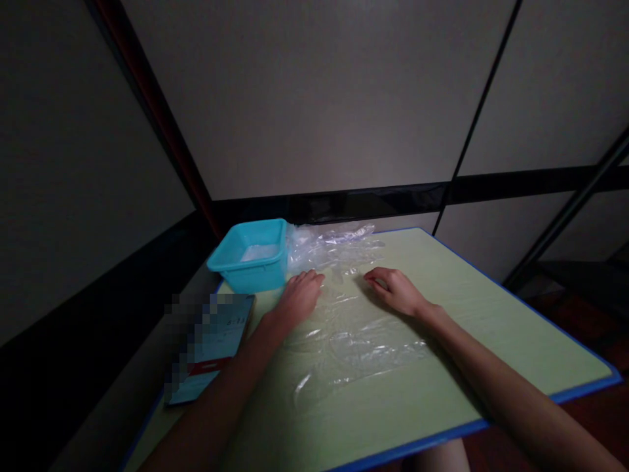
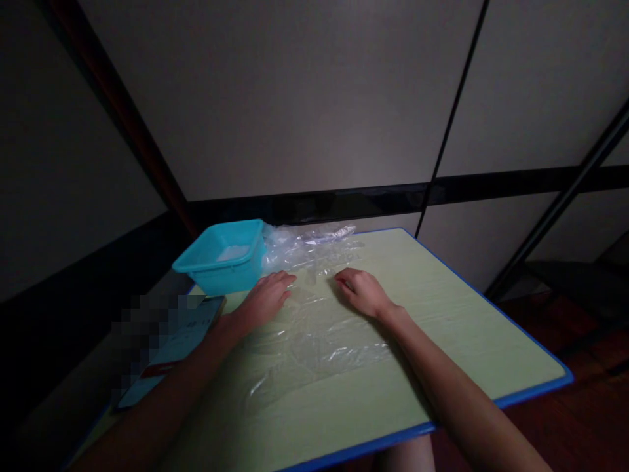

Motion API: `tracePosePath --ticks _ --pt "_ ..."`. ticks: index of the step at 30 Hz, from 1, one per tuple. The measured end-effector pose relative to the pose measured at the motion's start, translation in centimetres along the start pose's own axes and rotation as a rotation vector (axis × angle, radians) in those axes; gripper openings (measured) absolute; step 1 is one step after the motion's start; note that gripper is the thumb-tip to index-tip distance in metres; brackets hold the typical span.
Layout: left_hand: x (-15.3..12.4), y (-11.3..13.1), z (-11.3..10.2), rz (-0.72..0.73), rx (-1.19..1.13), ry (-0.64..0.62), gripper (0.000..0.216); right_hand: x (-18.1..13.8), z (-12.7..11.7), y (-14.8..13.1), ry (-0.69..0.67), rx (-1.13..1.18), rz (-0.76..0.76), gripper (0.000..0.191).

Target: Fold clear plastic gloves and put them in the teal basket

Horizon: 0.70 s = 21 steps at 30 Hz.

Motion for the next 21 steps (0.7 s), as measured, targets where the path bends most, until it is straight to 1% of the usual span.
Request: tracePosePath --ticks 3,7,12,17,21 --pt "0.2 -0.7 0.3 -0.017 0.036 0.022 0.025 -0.6 0.3 0.7 0.026 -0.004 0.021 0.024" --pt "0.6 -1.1 0.3 -0.034 0.056 0.048 0.022 -1.2 0.1 0.3 0.027 -0.056 -0.03 0.023" --pt "0.6 -0.6 -1.0 -0.022 0.039 0.094 0.019 -1.2 -0.2 0.0 0.032 -0.094 -0.052 0.025" --pt "-1.2 0.9 -2.6 0.027 0.003 0.127 0.019 -1.4 -0.5 -0.4 0.042 -0.069 -0.062 0.026" --pt "-3.3 2.3 -2.8 0.071 -0.024 0.115 0.015 -1.7 -1.1 -2.0 0.048 -0.007 -0.121 0.031"
Point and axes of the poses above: each hand's wrist, its own x-axis towards the middle knuckle, its own z-axis out of the palm, y = z × x, the point moved 10 cm from there along x, towards the middle knuckle, and after that the axes turned 15 degrees about -x, right-handed, at the moved point
